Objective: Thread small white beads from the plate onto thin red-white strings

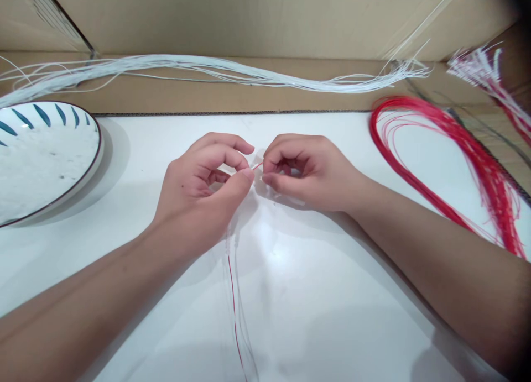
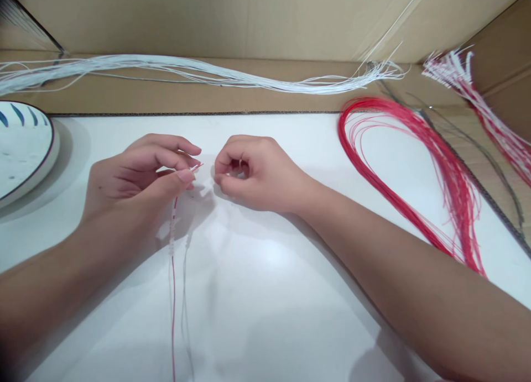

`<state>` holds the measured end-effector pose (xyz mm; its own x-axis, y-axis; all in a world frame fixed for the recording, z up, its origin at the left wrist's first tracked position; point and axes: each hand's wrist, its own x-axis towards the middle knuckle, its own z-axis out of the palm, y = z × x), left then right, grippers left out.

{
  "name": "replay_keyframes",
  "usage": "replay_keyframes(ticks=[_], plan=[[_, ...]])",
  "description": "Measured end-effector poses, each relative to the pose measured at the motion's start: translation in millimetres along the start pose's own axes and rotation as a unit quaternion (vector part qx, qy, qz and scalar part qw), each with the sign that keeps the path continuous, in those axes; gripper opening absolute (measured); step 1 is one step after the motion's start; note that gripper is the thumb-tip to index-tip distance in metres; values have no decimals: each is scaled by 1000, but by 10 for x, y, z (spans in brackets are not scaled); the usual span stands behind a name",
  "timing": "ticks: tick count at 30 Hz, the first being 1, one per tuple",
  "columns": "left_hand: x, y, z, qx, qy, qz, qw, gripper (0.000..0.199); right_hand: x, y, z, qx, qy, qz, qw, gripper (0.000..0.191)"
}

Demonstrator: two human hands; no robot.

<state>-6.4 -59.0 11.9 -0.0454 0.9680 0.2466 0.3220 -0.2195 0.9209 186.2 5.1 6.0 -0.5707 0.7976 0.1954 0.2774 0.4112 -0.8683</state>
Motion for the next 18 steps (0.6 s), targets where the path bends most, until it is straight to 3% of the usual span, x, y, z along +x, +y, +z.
replay_keyframes(ticks=[2,4,7,11,18], plan=[[-1,-1,1,-8,8,6,1000,16,-2,-30,29,160,15,66,985,7],[-5,-6,-2,-25,5,17,1000,17,-4,-63,53,298,9,111,948,11],[-13,-13,-9,-50,-9,33,998,20,-10,-102,76,416,-27,131,899,15],[-27,-10,-10,-75,-20,55,995,17,-19,-114,87,466,-56,155,869,20],[-32,-8,-9,-78,-22,57,995,16,-26,-101,103,476,-61,152,864,24]])
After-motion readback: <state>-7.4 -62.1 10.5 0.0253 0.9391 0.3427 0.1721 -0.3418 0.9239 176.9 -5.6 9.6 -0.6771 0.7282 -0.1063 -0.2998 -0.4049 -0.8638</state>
